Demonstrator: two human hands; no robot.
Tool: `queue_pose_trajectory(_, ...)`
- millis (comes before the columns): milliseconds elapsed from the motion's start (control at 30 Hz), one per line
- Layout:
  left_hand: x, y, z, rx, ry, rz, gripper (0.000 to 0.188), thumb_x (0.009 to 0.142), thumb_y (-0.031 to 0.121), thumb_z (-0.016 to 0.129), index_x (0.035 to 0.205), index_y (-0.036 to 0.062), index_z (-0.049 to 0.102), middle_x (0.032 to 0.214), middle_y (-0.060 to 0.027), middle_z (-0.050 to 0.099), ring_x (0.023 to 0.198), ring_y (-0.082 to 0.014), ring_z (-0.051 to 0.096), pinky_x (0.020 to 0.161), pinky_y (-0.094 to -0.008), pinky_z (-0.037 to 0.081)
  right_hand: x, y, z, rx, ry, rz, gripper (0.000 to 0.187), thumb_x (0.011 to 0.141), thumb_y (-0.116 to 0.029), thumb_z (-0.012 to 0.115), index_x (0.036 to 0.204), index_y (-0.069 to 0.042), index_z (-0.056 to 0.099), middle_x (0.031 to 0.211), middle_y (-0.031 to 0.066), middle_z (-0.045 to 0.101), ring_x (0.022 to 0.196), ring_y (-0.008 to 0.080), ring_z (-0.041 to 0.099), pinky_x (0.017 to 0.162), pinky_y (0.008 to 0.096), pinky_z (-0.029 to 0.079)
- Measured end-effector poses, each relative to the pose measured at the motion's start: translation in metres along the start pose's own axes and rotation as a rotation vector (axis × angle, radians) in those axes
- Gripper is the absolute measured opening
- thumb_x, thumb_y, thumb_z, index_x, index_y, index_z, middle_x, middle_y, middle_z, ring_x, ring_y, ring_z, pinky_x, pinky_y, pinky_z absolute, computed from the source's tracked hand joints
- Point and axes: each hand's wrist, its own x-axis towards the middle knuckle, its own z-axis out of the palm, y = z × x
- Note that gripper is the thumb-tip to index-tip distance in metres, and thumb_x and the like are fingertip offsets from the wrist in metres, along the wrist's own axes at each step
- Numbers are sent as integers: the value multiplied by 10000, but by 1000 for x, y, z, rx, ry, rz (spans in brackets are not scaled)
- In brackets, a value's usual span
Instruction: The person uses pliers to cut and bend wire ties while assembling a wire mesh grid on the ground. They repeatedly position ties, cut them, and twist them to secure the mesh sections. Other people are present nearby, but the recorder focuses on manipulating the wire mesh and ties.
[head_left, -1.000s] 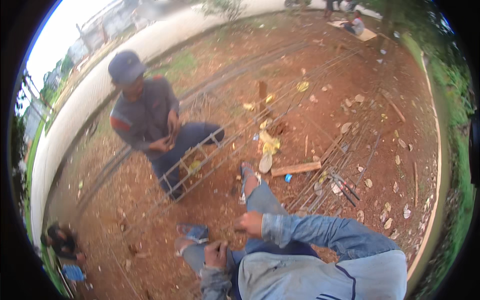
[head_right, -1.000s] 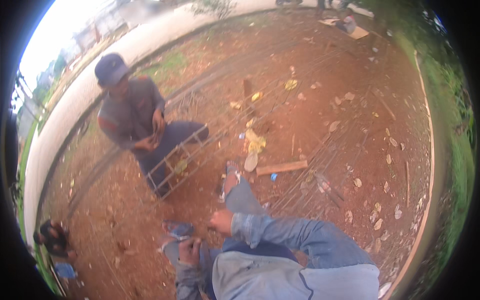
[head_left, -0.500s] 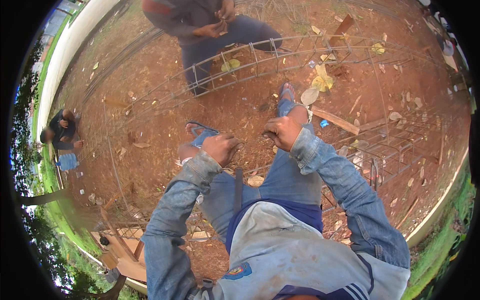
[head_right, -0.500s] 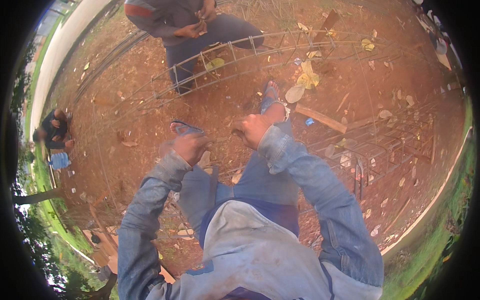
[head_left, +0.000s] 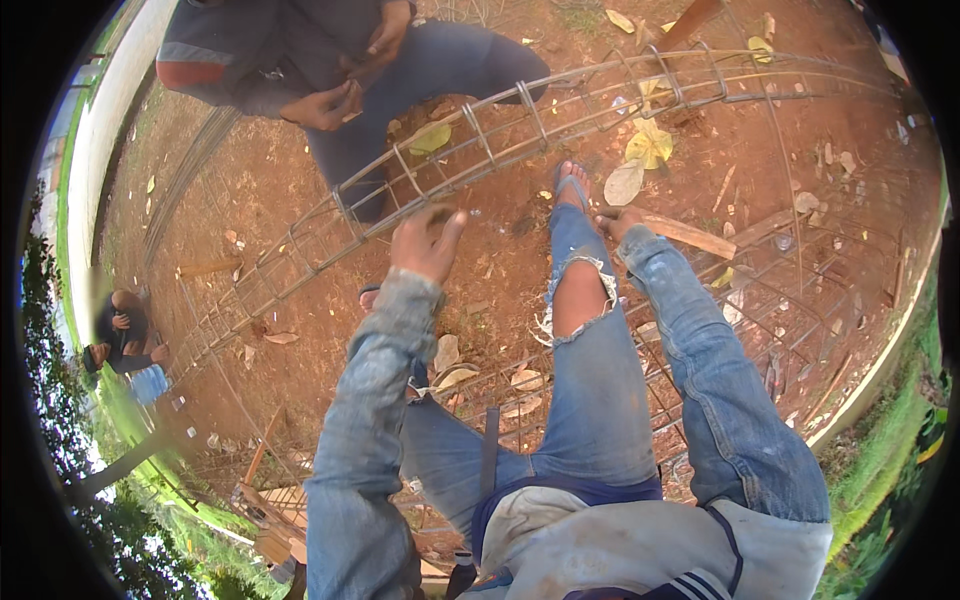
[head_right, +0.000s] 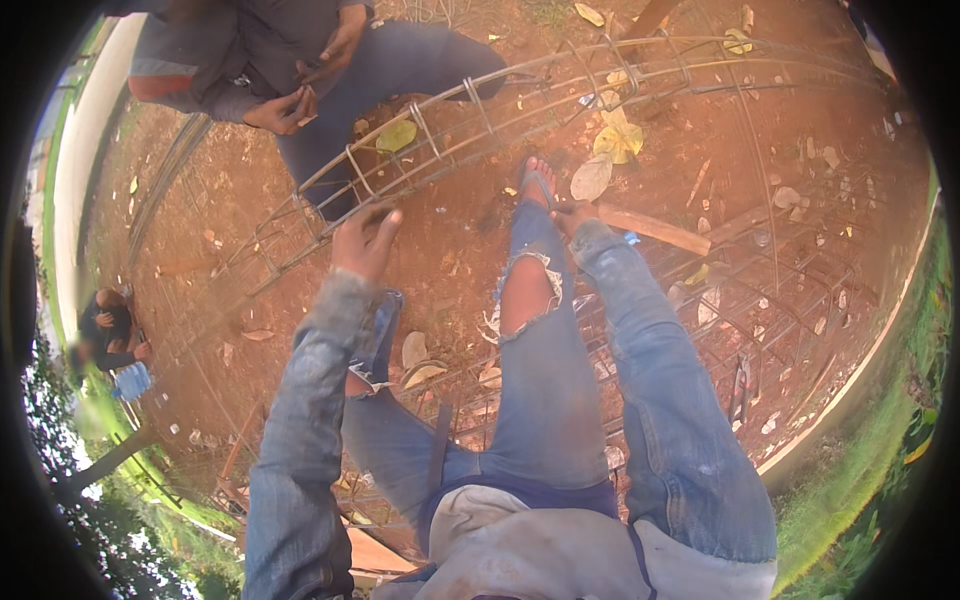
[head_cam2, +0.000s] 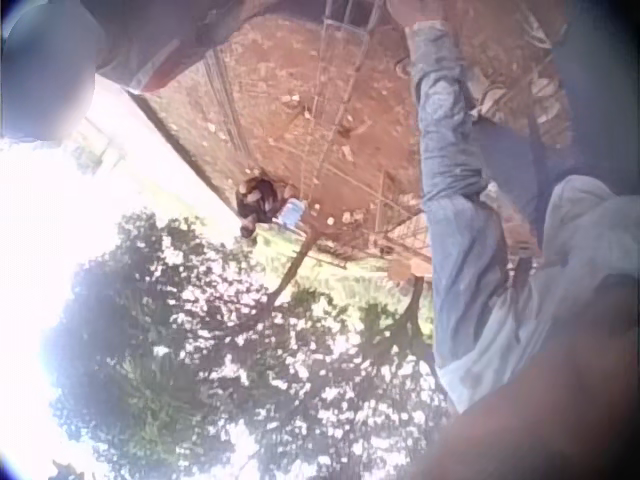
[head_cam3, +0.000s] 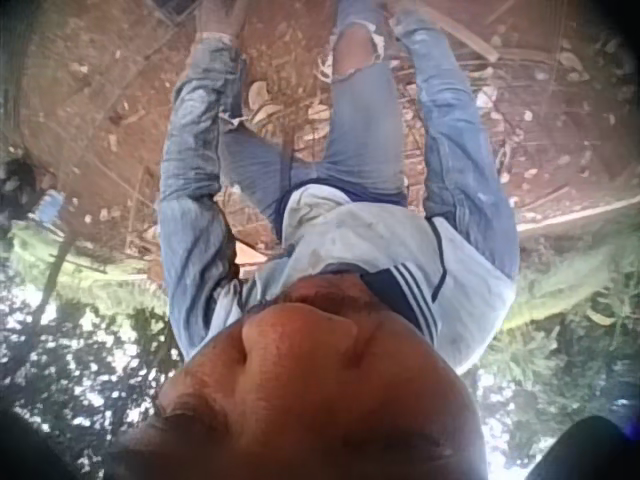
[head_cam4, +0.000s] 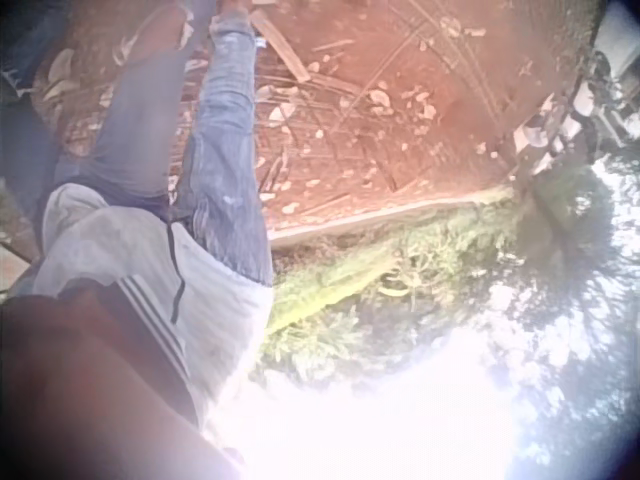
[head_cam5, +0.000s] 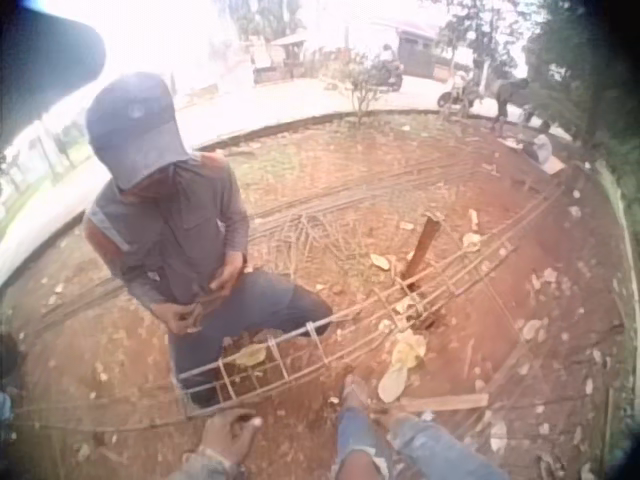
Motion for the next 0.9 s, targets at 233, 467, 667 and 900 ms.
queue_pose_trajectory(233,105,-3,89,366,-104,-339,593,793,547,354,919,31,620,860,-191,607,855,-325,576,759,-421,430,6,-12,34,-154,-71,-126,278,739,-270,593,971,-119,622,935,154,606,893,272,573,813,346,421)
queue_pose_trajectory(467,113,-17,104,467,-101,-234,604,828,516,297,878,10,624,807,-206,603,800,-353,574,732,-442,426,25,15,36,-17,-60,-54,290,738,-290,595,988,-144,619,983,150,589,964,271,539,875,334,379)
queue_pose_trajectory(667,110,-30,95,311,-96,-94,572,807,529,376,882,20,627,808,-189,609,795,-325,584,726,-410,436,27,-9,39,102,-98,-66,281,771,-236,589,989,-60,600,864,93,601,765,181,546,730,278,409)
queue_pose_trajectory(900,120,-85,86,-101,-68,202,445,854,387,399,909,-10,593,805,-145,620,684,-245,592,615,-314,453,22,-103,62,-201,-5,-426,322,806,-248,563,1063,-56,550,874,75,596,719,152,552,670,280,430)
